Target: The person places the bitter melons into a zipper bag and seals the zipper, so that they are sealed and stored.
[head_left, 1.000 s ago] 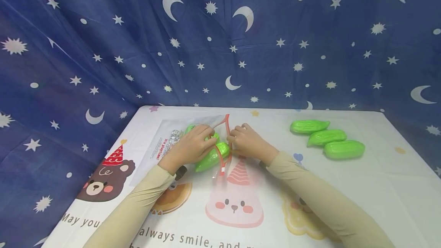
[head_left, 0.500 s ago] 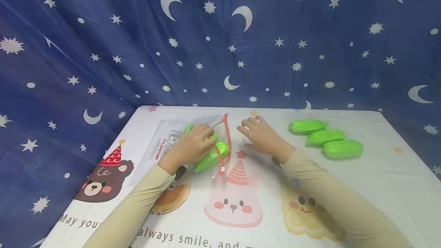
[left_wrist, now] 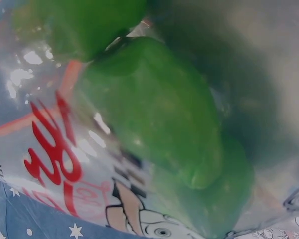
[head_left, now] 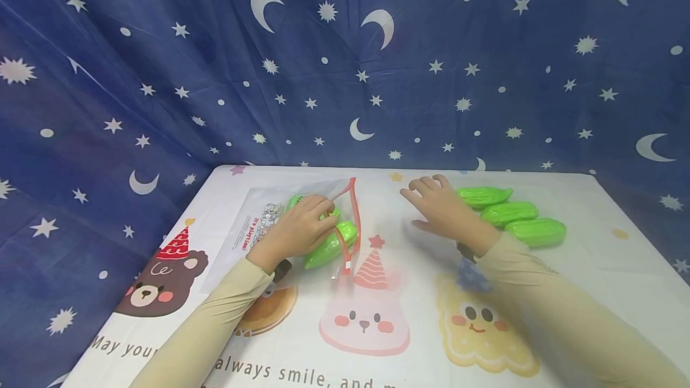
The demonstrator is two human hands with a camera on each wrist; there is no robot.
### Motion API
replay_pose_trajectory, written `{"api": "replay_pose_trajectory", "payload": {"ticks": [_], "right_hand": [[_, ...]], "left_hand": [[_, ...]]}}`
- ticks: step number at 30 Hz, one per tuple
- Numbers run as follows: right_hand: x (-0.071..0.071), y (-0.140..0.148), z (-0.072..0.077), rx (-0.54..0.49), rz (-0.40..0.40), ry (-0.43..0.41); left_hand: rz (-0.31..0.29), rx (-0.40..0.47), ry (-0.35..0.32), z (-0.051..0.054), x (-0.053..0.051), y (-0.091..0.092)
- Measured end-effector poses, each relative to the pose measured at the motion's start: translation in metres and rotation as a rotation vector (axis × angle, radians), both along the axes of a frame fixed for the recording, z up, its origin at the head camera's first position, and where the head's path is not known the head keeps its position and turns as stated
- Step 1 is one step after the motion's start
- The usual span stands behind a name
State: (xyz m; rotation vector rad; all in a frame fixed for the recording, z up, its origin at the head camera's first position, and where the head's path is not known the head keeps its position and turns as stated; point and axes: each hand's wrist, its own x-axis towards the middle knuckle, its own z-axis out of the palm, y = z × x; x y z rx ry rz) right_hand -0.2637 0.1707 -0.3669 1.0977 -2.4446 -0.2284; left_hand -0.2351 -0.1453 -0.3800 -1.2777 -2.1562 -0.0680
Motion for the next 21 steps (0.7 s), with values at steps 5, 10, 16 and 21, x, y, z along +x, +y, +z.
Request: {"api": "replay_pose_trajectory", "payload": {"ticks": [5,10,16,21], "right_hand": [[0.003,0.022,0.001,0.007,0.019,0.017],[0.005,0.044,0.002,0.025,0.005,0.018],[0.011,0.070,0.010,0.081,-0.054,-0.015],[0.019,0.092,0.019,0.092,-0.092,-0.070]], "left_hand": [[-0.003,0.003,0.004,0.000,0.000,0.001],[-0.009,0.004,0.002,0.000,0.001,0.001],[-0.021,0.015,0.006,0.002,0.002,0.001],[-0.034,0.025,0.012,0.001,0.001,0.001]]}}
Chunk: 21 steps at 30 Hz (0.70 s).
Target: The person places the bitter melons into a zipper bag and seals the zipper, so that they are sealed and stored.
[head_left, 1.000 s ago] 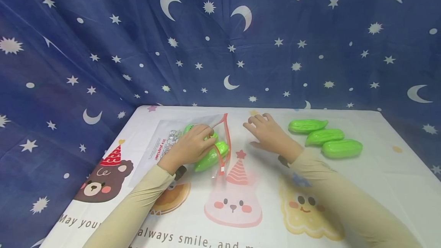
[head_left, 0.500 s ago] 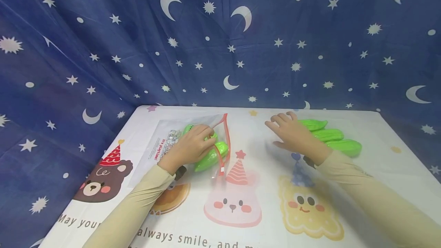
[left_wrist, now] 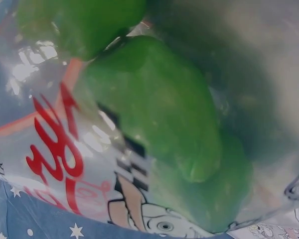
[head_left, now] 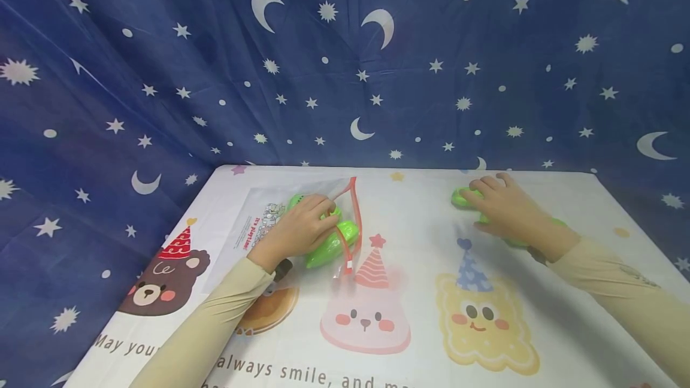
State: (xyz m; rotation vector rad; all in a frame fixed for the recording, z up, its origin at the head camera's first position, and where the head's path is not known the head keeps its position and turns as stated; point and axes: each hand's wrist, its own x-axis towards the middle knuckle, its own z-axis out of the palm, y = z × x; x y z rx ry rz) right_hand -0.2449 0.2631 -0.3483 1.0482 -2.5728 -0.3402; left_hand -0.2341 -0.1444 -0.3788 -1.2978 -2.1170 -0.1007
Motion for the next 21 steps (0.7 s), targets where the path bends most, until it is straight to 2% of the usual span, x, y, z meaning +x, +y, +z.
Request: {"api": "replay_pose_trajectory", "payload": {"ticks": [7,21], "right_hand": [[0.008,0.026,0.007,0.004,0.009,-0.029],[0.009,0.080,-0.007,0.078,0.023,-0.001]], "left_hand": [[0.011,-0.005,-0.003,0.000,0.001,-0.001],[-0.011,0.004,0.015,-0.001,-0.001,-0.001]]}}
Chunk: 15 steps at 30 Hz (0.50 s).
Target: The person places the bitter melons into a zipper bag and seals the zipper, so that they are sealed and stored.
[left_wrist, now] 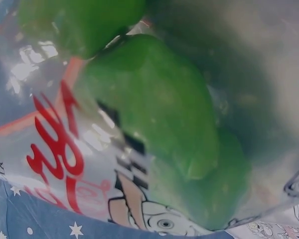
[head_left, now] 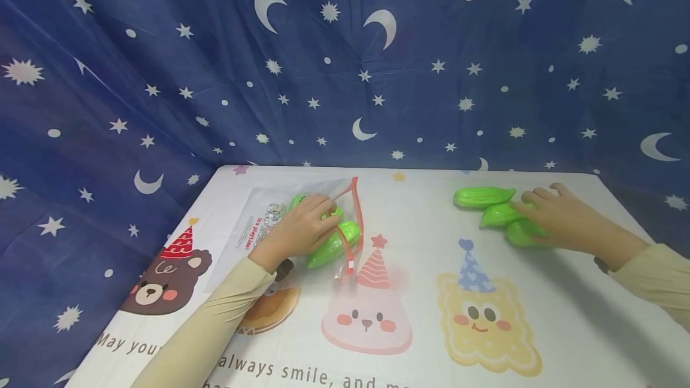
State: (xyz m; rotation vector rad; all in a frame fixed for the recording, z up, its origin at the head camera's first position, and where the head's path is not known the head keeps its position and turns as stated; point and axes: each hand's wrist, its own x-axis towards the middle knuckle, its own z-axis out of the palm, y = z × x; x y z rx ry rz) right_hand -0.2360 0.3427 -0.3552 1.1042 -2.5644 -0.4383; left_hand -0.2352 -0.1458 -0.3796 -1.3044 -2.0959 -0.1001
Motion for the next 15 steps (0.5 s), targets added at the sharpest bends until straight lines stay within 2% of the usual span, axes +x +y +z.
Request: {"api": "replay_pose_trajectory", "payload": {"ticks": [8,15], "right_hand": [[-0.001,0.015,-0.012,-0.068,-0.015,-0.014],[-0.006,0.035,-0.026,-0.077,-0.019,-0.018]], "left_hand": [[0.016,-0.010,-0.009,-0.001,0.001,0.000],[0.010,-0.003,-0.003,-0.001,0.000,0.001]]}}
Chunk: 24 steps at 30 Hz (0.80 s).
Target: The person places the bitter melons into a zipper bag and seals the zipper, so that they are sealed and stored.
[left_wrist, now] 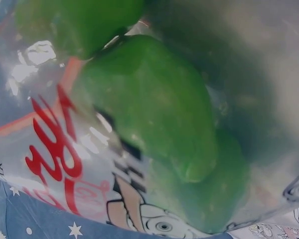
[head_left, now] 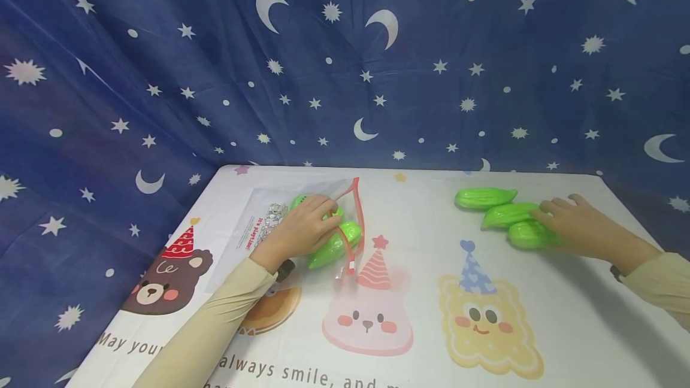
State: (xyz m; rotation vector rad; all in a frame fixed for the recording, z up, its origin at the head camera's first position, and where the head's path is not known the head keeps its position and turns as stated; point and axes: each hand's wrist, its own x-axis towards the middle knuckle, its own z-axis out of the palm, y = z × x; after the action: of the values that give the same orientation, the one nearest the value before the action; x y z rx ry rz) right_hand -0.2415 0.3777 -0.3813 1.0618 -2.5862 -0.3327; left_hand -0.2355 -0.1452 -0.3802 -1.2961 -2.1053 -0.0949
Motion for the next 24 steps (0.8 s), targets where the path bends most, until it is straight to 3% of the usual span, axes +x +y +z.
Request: {"api": "replay_pose_trajectory", "payload": {"ticks": [11,24], "right_hand": [[-0.005,0.012,-0.006,0.102,-0.128,-0.137],[-0.004,0.010,-0.011,0.077,-0.113,-0.146]], "left_hand": [[0.003,0.001,-0.002,0.000,0.000,-0.001],[0.010,-0.011,-0.004,0.000,0.000,-0.001]]}}
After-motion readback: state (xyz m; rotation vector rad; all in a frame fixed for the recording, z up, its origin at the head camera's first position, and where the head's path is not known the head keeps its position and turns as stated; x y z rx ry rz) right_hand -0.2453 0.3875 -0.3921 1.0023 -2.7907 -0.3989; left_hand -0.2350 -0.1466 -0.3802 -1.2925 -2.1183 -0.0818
